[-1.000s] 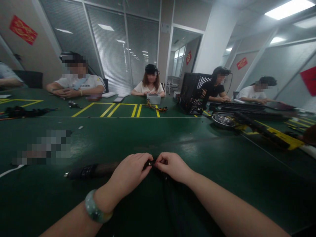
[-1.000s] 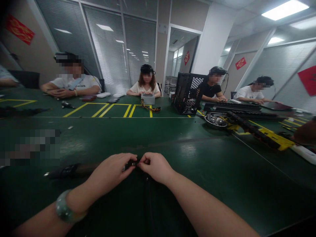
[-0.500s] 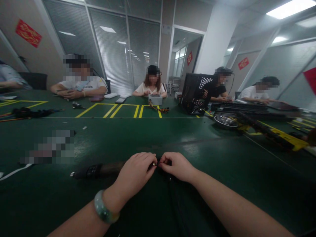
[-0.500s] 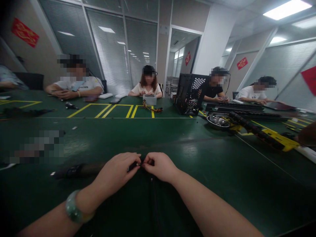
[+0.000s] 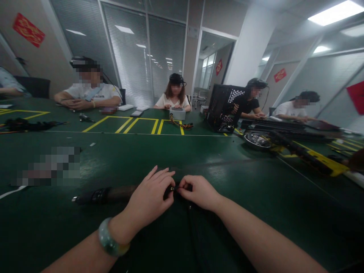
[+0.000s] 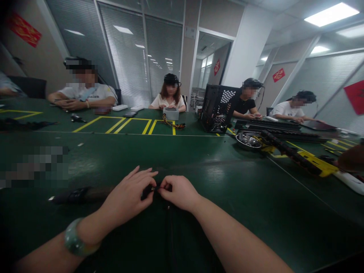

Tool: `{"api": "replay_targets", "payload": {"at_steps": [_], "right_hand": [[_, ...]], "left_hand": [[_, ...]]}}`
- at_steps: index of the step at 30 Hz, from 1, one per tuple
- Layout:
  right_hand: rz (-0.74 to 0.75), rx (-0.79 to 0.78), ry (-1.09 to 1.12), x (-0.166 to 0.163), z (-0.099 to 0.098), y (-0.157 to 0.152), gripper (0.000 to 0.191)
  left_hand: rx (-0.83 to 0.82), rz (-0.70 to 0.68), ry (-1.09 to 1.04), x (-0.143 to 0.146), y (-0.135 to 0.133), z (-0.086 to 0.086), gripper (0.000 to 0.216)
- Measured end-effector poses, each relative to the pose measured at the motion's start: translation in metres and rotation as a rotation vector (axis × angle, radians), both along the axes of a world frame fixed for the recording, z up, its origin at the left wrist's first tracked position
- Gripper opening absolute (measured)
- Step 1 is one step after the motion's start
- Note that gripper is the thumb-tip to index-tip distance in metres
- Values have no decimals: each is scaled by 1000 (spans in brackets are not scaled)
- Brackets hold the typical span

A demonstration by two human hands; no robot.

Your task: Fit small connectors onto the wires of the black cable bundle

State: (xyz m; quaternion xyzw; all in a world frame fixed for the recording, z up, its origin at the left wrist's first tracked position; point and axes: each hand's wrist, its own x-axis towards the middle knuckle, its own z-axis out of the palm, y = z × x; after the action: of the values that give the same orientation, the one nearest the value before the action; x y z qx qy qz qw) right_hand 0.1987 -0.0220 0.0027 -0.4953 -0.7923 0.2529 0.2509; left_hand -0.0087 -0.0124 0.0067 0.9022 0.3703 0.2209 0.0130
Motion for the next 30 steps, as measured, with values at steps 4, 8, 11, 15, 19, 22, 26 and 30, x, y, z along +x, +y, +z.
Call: {"api": "replay_targets", "payload": {"at_steps": [4,8,11,15,19,22,26,30], "right_hand": [[-5,-5,-4,-1,1,0,6],[2,3,0,-2,0,0,5],[0,0,-5,-2,0,0,6],[2,19,-24,-1,0,1,7],[4,-1,-24,0,-1,1,7],[2,-18,-6,0,-2,1,6],[-5,-38,8,-1,-1,0,5],[8,-43,12,-1,0,-1,4]], "left_hand": [[-4,2,0,0,1,-1,13],[-38,-26,3,-2,2,-2,9],[-74,-36,-6,-2,3,-2,10],[-100,-27,-10,-1,3,-1,12],[-116,-15,10,0,1,3,11],[-132,2,19,1,0,4,12],[-139,53,22,2,0,4,14],[-126,41,25,1,-1,2,12]]}}
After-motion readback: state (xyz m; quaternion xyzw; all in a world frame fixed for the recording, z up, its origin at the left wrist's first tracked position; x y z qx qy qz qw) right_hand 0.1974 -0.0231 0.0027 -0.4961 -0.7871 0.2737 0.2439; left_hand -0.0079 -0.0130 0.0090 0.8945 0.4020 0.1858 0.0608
